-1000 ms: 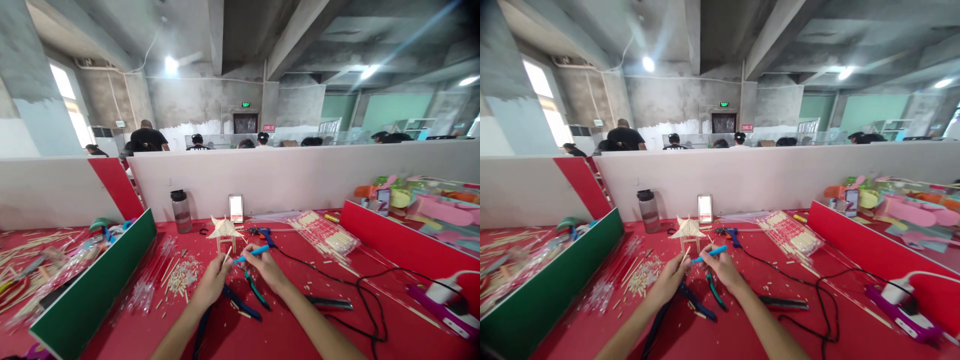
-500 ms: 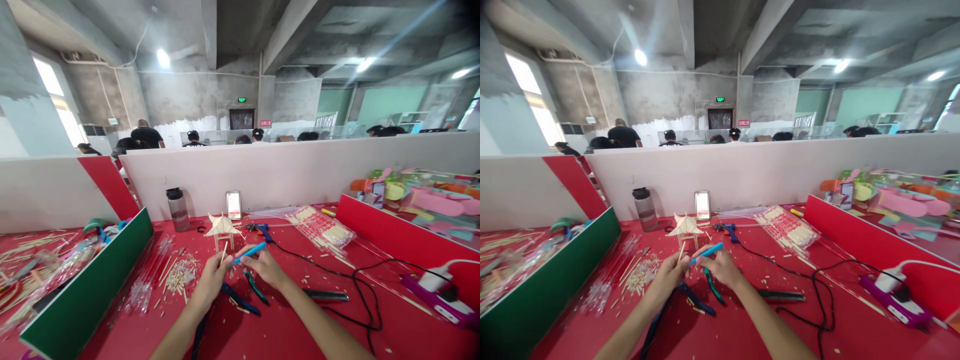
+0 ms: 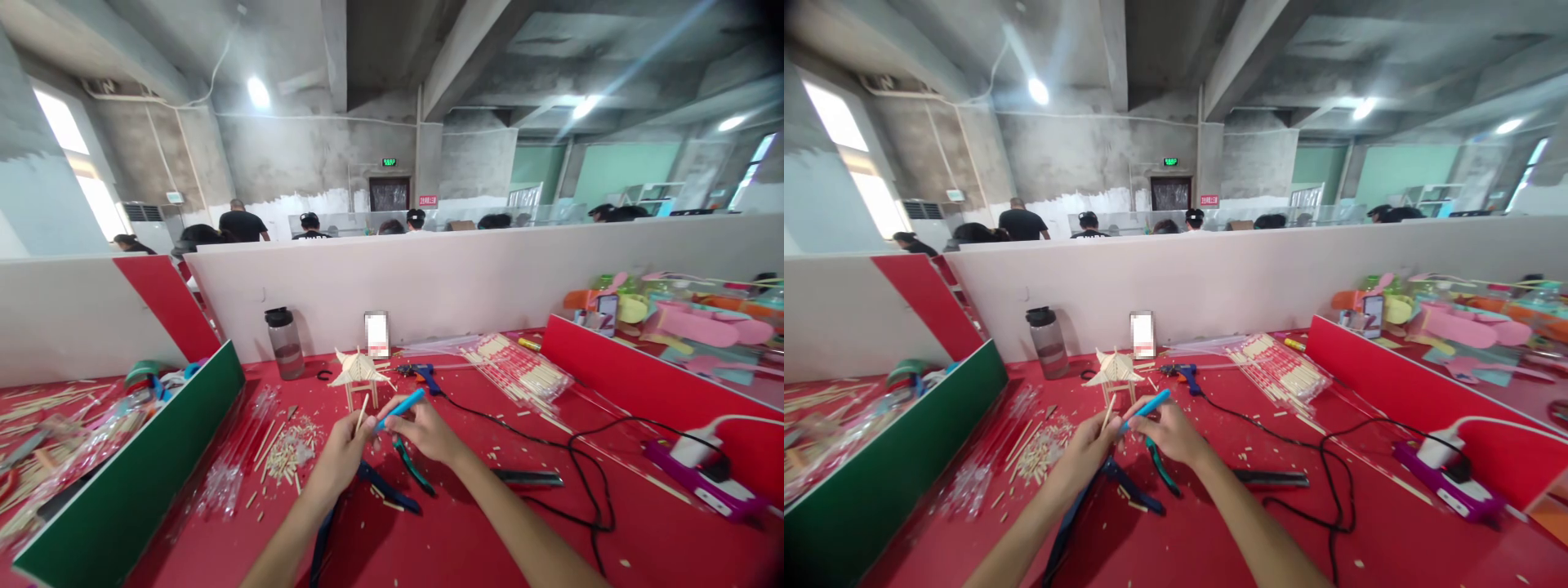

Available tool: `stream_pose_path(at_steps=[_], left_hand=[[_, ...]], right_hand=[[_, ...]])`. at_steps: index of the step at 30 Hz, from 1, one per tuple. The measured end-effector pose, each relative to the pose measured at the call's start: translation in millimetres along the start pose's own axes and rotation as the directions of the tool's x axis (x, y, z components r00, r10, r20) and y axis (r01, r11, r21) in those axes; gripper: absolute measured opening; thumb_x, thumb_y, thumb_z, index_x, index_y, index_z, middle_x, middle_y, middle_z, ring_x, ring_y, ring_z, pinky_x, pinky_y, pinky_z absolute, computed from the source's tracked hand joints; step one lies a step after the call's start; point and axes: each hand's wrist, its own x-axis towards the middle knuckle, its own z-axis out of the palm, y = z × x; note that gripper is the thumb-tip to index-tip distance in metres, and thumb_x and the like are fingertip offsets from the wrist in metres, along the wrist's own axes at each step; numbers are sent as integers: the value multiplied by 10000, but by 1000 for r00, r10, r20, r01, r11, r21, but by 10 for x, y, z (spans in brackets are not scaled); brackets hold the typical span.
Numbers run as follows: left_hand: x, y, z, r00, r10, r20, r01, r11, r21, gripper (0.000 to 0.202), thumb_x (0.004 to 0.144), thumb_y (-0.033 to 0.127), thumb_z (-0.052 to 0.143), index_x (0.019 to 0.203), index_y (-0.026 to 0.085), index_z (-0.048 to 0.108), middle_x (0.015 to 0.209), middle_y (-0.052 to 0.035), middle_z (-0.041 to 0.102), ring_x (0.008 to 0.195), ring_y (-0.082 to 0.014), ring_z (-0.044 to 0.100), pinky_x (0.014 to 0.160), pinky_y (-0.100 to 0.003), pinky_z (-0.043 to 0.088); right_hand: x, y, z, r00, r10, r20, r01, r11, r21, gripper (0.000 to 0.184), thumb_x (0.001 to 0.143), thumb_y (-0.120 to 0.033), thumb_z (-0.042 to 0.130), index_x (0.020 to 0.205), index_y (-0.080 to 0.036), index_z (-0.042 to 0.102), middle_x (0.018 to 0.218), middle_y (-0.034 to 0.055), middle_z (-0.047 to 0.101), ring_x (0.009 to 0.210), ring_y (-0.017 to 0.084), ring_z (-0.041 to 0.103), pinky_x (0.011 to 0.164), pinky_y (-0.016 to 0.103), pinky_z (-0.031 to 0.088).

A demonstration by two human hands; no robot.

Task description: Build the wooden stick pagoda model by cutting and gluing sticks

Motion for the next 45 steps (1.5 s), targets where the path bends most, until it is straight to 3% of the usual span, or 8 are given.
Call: stream_pose_path(at_steps=[6, 8, 12, 22, 25, 34, 42, 45], left_hand=[[-61, -10, -26, 999, -12, 31, 13, 1000, -12, 435, 932, 596, 509, 940, 180, 637, 783, 2, 574, 746, -163, 503, 691, -257, 418], [-54, -98, -28, 999, -50, 21, 52, 996, -79, 484, 915, 635, 507, 965, 173, 645, 731, 12, 551, 675, -145, 480, 614, -239, 392], [-11, -218, -39, 995, -83, 50, 90, 982, -166, 526, 890, 660, 530, 1022, 161, 632, 636, 47, 492, 521, -99, 385, 487, -210, 284], [19, -254, -48, 993, -100, 68, 113, 967, -228, 471, 873, 639, 565, 1030, 197, 524, 691, 50, 591, 418, -47, 302, 415, -182, 204], [31, -262, -54, 992, -122, 24, 124, 961, -248, 478, 825, 635, 626, 977, 188, 551, 749, 53, 563, 428, -35, 332, 408, -178, 216], [81, -266, -102, 996, -92, -16, 86, 968, -234, 462, 781, 602, 681, 943, 186, 561, 698, 59, 565, 445, -68, 427, 435, -203, 342], [66, -175, -174, 995, -63, -77, 43, 972, -233, 402, 829, 549, 658, 991, 196, 555, 719, 43, 605, 498, -87, 481, 479, -206, 373], [55, -134, -178, 994, -65, -93, 41, 970, -241, 404, 826, 552, 662, 991, 197, 559, 713, 41, 611, 499, -91, 489, 476, -206, 371]], right_hand=[[0, -97, -395, 991, 79, -107, -127, 815, -566, 464, 1048, -506, 309, 970, -192, 642, 771, 24, 661, 686, 173, 611, 652, 260, 452], [-12, -25, -557, 974, 146, -174, -227, 609, -760, 380, 1047, -435, 353, 1151, -187, 621, 883, 65, 715, 794, 217, 664, 709, 284, 455], [-37, 158, -727, 957, 207, -205, -280, 459, -843, 264, 982, -247, 475, 1136, -127, 653, 1002, 172, 733, 949, 305, 676, 809, 350, 447], [-201, -28, -192, 946, 315, -69, -177, 331, -927, 777, 783, -675, 670, 1304, -104, 595, 1390, 268, 553, 1303, 446, 479, 1037, 513, 383], [-260, -23, -33, 926, 369, -84, -202, 294, -934, 790, 750, -604, 725, 1333, -90, 583, 1493, 290, 443, 1396, 483, 355, 1079, 579, 325], [-178, 134, -130, 942, 323, -86, -240, 475, -846, 509, 830, -268, 618, 1265, -4, 594, 1358, 346, 528, 1301, 492, 447, 1046, 609, 318], [-82, 54, -363, 946, 321, 57, -249, 823, -510, 431, 1039, -441, 272, 1071, -193, 623, 1036, 105, 719, 934, 245, 695, 792, 375, 534], [-105, 107, -371, 928, 322, 185, -307, 946, -109, 403, 982, -540, 470, 1226, -225, 526, 1029, 83, 722, 878, 233, 728, 663, 328, 563]])
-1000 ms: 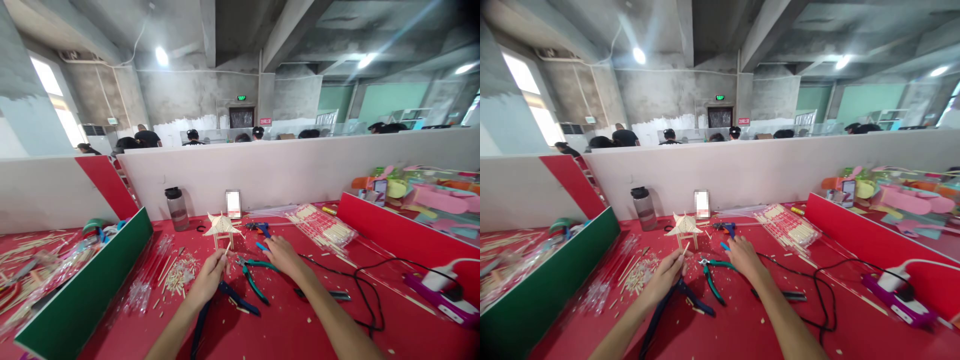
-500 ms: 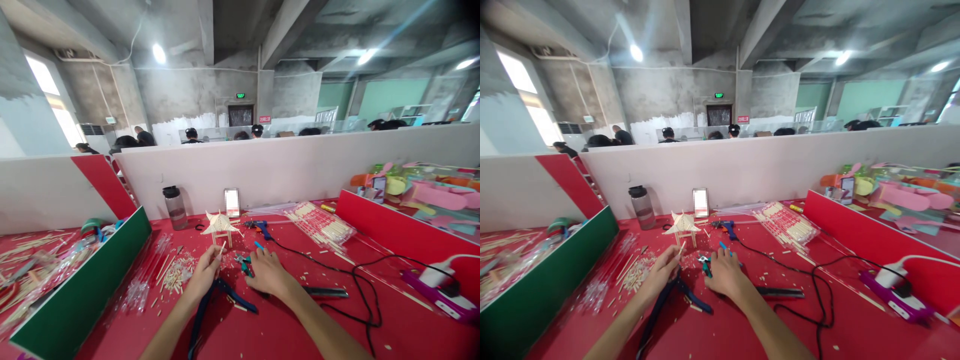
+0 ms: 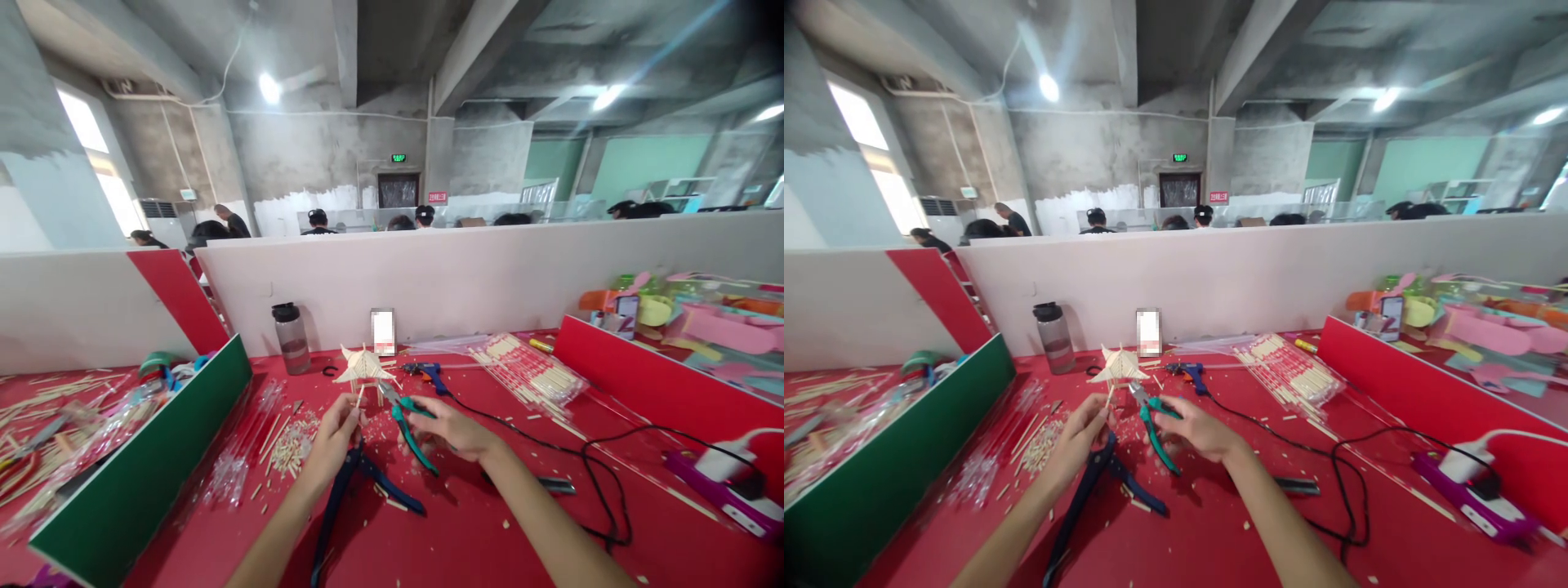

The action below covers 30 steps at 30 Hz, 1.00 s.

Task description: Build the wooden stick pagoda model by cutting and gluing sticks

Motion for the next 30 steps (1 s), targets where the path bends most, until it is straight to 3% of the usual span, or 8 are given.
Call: stream_pose_path(at_steps=[3, 7, 9, 12, 20, 23, 26, 30], left_hand=[[-13, 40, 12, 1000, 3, -10, -3, 1000, -20, 395, 821, 546, 671, 967, 195, 564, 716, 39, 612, 511, -93, 502, 493, -210, 388], [-48, 79, 52, 1000, 0, -10, -1, 997, -76, 372, 816, 525, 693, 919, 194, 559, 752, 32, 615, 529, -89, 516, 515, -212, 400], [-80, 79, 93, 1000, 3, 2, -3, 991, -135, 352, 840, 521, 675, 897, 197, 551, 728, 48, 580, 489, -69, 458, 483, -201, 359], [-137, 63, 159, 996, -19, 84, 41, 963, -265, 306, 886, 494, 638, 890, 204, 540, 601, 86, 444, 446, -58, 338, 450, -188, 271], [-174, 60, 208, 963, -116, 245, 221, 861, -459, 329, 831, 438, 732, 845, 209, 495, 589, 94, 378, 455, -47, 327, 436, -156, 226], [-190, 88, 248, 970, -129, 206, 216, 849, -483, 347, 810, 430, 760, 839, 212, 491, 607, 95, 400, 454, -40, 330, 439, -149, 272], [-212, 102, 283, 985, -144, 99, 173, 864, -472, 344, 799, 429, 773, 854, 214, 509, 661, 82, 462, 484, -45, 376, 465, -153, 330], [-218, 76, 299, 995, -93, 21, 94, 933, -348, 326, 814, 463, 745, 858, 206, 549, 738, 52, 547, 532, -65, 416, 512, -179, 366]], right_hand=[[27, 92, 21, 994, -95, 47, 61, 876, 478, 523, 808, -563, 745, 1158, -240, 530, 902, 29, 719, 766, 203, 739, 566, 261, 561], [67, 138, 45, 989, -143, -44, 141, 786, 602, 413, 840, -560, 722, 994, -217, 550, 641, -56, 645, 379, 66, 533, 332, 132, 361], [74, 125, 72, 989, -148, 2, 121, 821, 558, 388, 864, -547, 702, 974, -202, 562, 625, -53, 641, 318, 36, 421, 287, 125, 276], [90, 94, 165, 990, -124, 68, 79, 883, 463, 409, 845, -543, 722, 991, -186, 583, 702, -21, 659, 372, 42, 430, 301, 136, 289], [178, 36, 437, 983, -56, -173, 101, 959, 266, 390, 891, -608, 611, 985, -234, 557, 628, -90, 410, 442, 67, 300, 393, 173, 221], [181, 1, 486, 950, -156, -272, 183, 980, 76, 336, 933, -572, 558, 998, -242, 552, 720, -55, 488, 555, 109, 433, 511, 213, 375], [158, -65, 556, 896, -262, -359, 242, 965, -100, 317, 993, -527, 455, 1002, -228, 560, 865, -5, 581, 809, 175, 563, 784, 300, 471], [82, -158, 630, 940, -253, -231, 232, 966, -115, 307, 971, -478, 515, 1129, -216, 537, 1096, 47, 622, 1040, 221, 596, 959, 361, 451]])
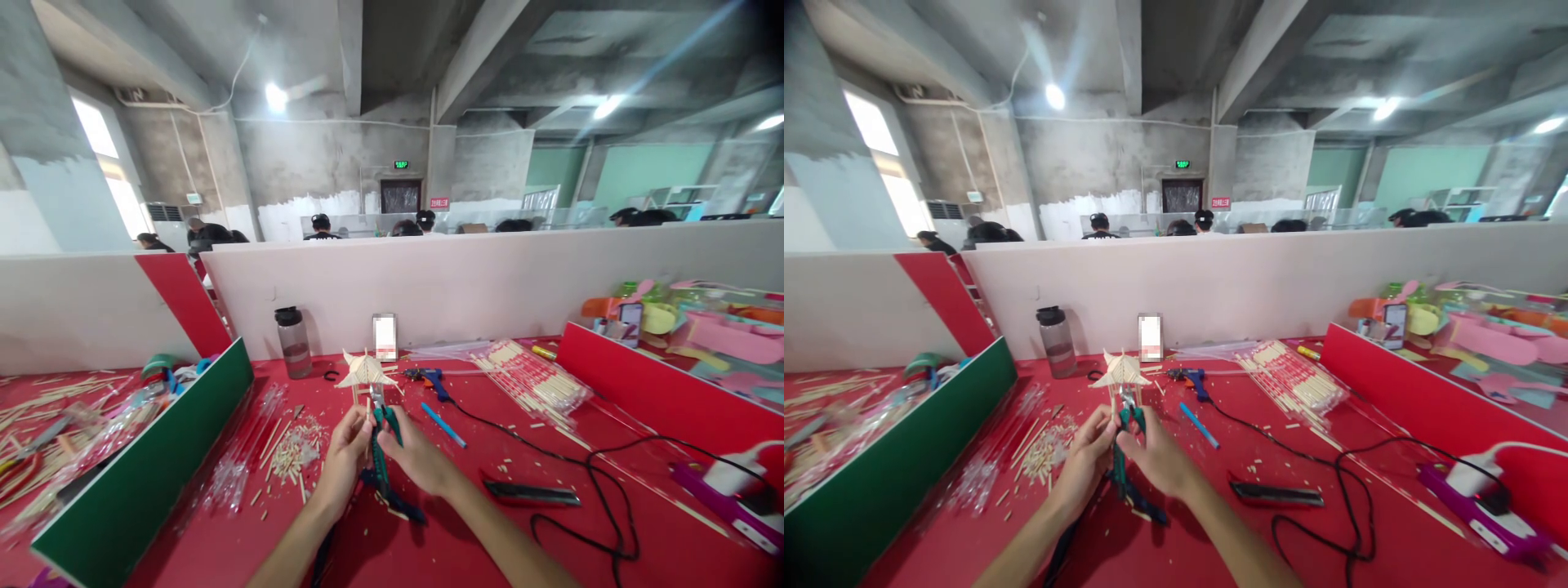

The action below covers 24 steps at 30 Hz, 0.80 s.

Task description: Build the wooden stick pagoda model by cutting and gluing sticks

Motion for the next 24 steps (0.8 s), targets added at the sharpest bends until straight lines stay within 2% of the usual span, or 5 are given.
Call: stream_pose_path(at_steps=[5, 9, 15, 19, 24], left_hand=[[8, 16, 11, 994, 93, 56, -103, 971, 216, 310, 839, 475, 705, 831, 186, 592, 737, 18, 564, 662, -126, 516, 615, -215, 427], [39, 110, -31, 994, 37, 102, -62, 963, 263, 328, 863, 519, 664, 907, 200, 601, 699, 32, 568, 556, -114, 516, 545, -222, 436], [158, 194, -255, 998, 61, 17, -63, 963, 263, 528, 786, 594, 714, 1116, 197, 602, 674, 26, 616, 561, -134, 566, 553, -245, 482], [185, 193, -330, 998, 50, 38, -59, 951, 304, 619, 802, 585, 704, 1256, 199, 537, 734, 16, 645, 518, -115, 552, 499, -226, 451], [178, 169, -325, 998, 33, 49, -48, 935, 352, 575, 821, 559, 685, 1259, 208, 560, 844, -15, 669, 498, -104, 553, 469, -230, 459]], right_hand=[[-27, -61, -66, 994, 75, 76, -72, 997, -37, 487, 791, -371, 754, 1193, -205, 534, 1187, 69, 629, 1103, 254, 603, 969, 374, 468], [36, -20, -180, 993, 89, 79, -90, 996, 4, 393, 836, -325, 678, 1203, -210, 596, 1175, 57, 676, 1125, 257, 612, 1017, 397, 445], [91, 181, -423, 986, 146, 79, -149, 988, 29, 463, 857, -332, 608, 1303, -211, 586, 1236, 78, 675, 1189, 280, 593, 1055, 436, 424], [62, 160, -541, 979, 166, 119, -156, 984, -89, 514, 871, -350, 595, 1364, -209, 562, 1262, 89, 668, 1163, 274, 607, 1032, 433, 448], [28, 9, -548, 969, 136, 208, -92, 973, -212, 464, 862, -337, 617, 1314, -228, 625, 1229, 79, 687, 1071, 269, 634, 965, 415, 484]])
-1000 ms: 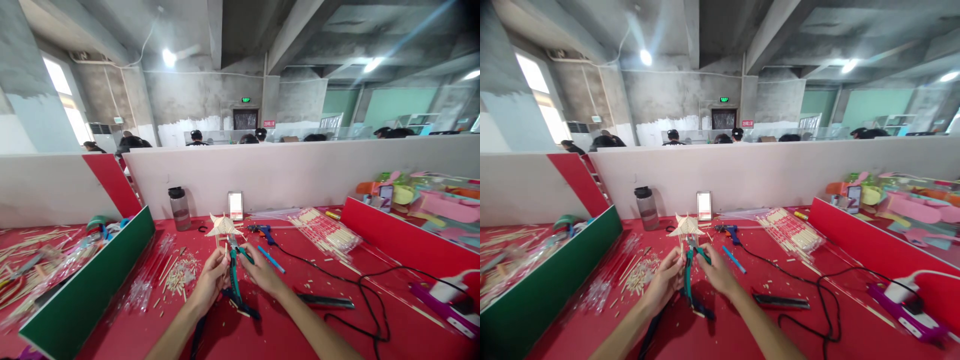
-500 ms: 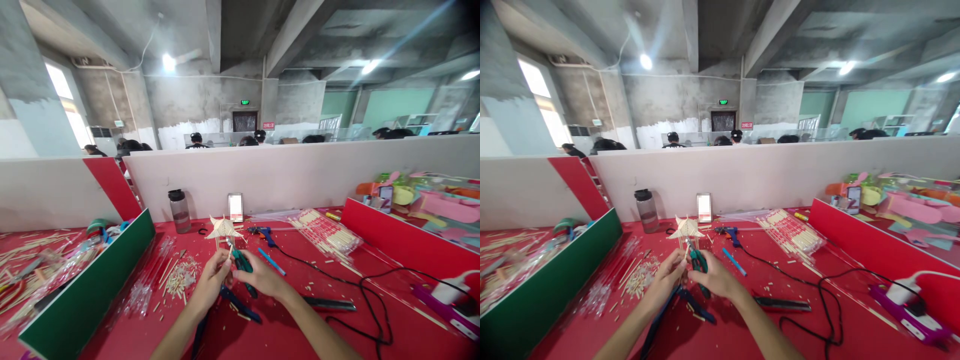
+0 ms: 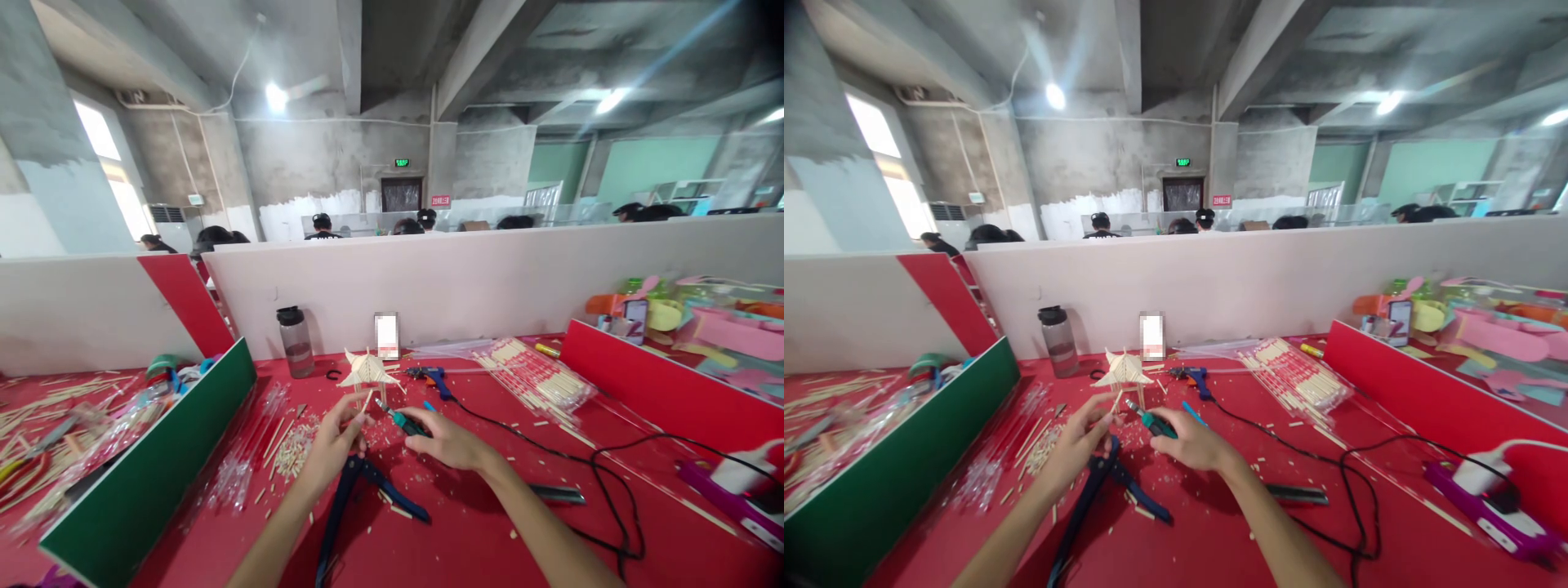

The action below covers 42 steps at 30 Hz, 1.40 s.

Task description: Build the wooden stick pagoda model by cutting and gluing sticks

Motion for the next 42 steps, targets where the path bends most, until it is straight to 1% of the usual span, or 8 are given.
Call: stream_pose_path(at_steps=[5, 10, 15, 20, 26, 33, 38, 42], left_hand=[[-4, -20, 13, 1000, -16, 7, 16, 1000, 26, 522, 821, 493, 705, 1240, 208, 580, 848, -13, 664, 520, -108, 571, 482, -229, 481], [-2, -20, 10, 1000, -22, 14, 21, 999, 45, 568, 818, 486, 703, 1291, 201, 572, 866, -26, 674, 507, -107, 569, 463, -227, 474], [10, -34, -26, 1000, -25, 1, 25, 997, 71, 579, 817, 480, 701, 1305, 191, 585, 858, -35, 689, 482, -98, 552, 448, -216, 453], [1, -34, -28, 999, -34, 5, 33, 995, 89, 550, 811, 467, 709, 1272, 182, 618, 851, -45, 697, 468, -106, 552, 436, -223, 448], [-19, -1, 1, 998, -51, 39, 46, 992, 116, 494, 826, 434, 694, 1242, 172, 647, 640, 18, 614, 450, -111, 527, 441, -212, 428], [-33, 13, 3, 995, -72, 75, 54, 976, 212, 574, 857, 443, 622, 1345, 143, 577, 696, 23, 594, 472, -100, 528, 451, -209, 441], [-46, 44, 20, 992, -65, 110, 36, 967, 251, 557, 878, 447, 596, 1327, 117, 594, 656, 27, 571, 453, -97, 496, 423, -205, 415], [-46, 37, 28, 990, -75, 117, 42, 964, 261, 547, 884, 424, 594, 1336, 117, 595, 640, 33, 561, 446, -98, 487, 411, -205, 412]], right_hand=[[16, 21, 50, 999, -29, 14, 29, 999, 23, 467, 859, -305, 618, 1317, -213, 628, 1204, 76, 698, 1057, 254, 634, 942, 387, 492], [20, 58, 67, 999, -35, 40, 32, 998, 59, 473, 863, -301, 605, 1329, -217, 624, 1146, 65, 718, 1013, 242, 649, 914, 377, 506], [0, 40, 43, 997, -33, 63, 30, 999, 45, 491, 849, -317, 613, 1327, -211, 630, 1233, 80, 690, 1149, 277, 612, 1000, 414, 465], [-8, 26, 33, 997, -18, 79, 13, 997, 71, 551, 844, -293, 612, 1388, -210, 579, 1316, 86, 658, 1180, 266, 610, 1024, 415, 462], [15, 79, 36, 995, -42, 86, 32, 993, 118, 580, 840, -279, 629, 1407, -179, 559, 1380, 100, 631, 1252, 276, 584, 1085, 433, 426], [-9, 56, -64, 992, -27, 125, 13, 993, 114, 580, 821, -312, 661, 1384, -186, 598, 1277, 96, 695, 1158, 307, 632, 1029, 471, 470], [-25, 77, -110, 986, -43, 164, 18, 989, 149, 575, 822, -329, 663, 1382, -215, 599, 1319, 79, 673, 1206, 299, 606, 1056, 453, 448], [-20, 128, -114, 981, -42, 191, 11, 987, 160, 599, 815, -345, 674, 1390, -197, 587, 1314, 93, 668, 1213, 301, 597, 1051, 457, 448]])
